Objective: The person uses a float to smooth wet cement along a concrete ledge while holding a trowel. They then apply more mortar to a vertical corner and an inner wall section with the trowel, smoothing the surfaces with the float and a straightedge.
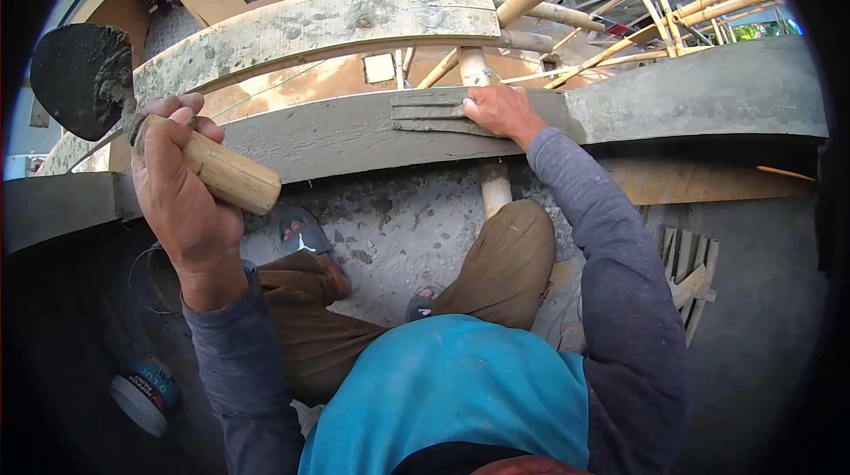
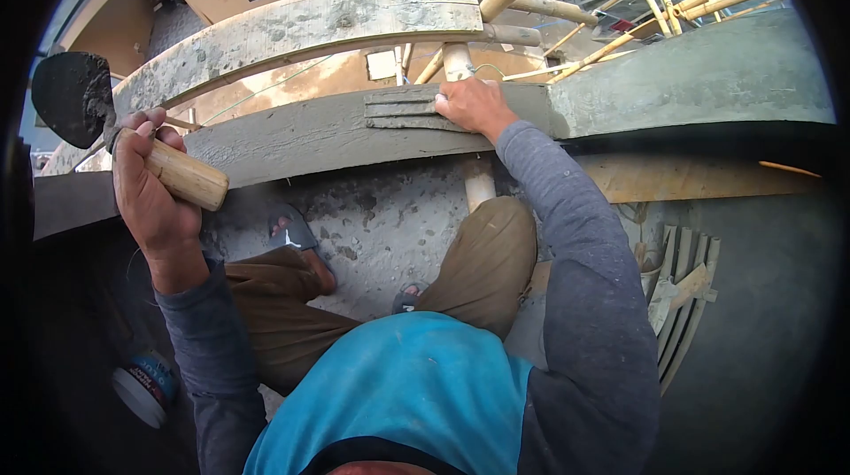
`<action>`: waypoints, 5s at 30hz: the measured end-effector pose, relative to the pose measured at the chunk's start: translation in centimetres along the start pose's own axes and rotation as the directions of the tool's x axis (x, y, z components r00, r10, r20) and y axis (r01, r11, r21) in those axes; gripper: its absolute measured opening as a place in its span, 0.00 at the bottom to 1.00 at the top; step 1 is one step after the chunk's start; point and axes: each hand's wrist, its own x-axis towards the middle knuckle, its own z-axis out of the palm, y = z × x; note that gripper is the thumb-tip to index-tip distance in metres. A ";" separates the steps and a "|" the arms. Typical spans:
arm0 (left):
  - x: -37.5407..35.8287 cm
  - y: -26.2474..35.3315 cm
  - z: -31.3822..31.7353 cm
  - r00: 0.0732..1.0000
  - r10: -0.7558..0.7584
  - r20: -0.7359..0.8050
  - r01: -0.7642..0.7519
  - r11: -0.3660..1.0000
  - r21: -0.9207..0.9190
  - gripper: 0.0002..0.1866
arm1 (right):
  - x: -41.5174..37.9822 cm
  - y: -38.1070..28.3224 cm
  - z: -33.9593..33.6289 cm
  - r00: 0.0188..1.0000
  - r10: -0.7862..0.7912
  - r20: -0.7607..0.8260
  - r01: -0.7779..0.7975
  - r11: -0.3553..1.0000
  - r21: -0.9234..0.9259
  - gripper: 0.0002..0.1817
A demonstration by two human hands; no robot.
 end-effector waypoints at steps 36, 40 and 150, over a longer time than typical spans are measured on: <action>0.1 2.2 -4.4 0.992 0.078 -0.099 -0.087 0.991 -0.100 0.05 | -1.3 -0.7 0.3 0.997 -0.052 -0.049 0.049 0.997 -0.063 0.18; 0.0 2.3 -4.1 0.993 0.093 -0.078 -0.098 0.993 -0.063 0.04 | 0.3 -4.5 0.7 0.999 -0.028 -0.041 0.028 1.000 0.004 0.18; 5.7 2.0 -8.1 0.938 0.008 -0.347 -0.084 0.975 -0.206 0.12 | 7.9 -23.9 1.0 0.955 -0.272 0.118 0.270 0.962 0.038 0.22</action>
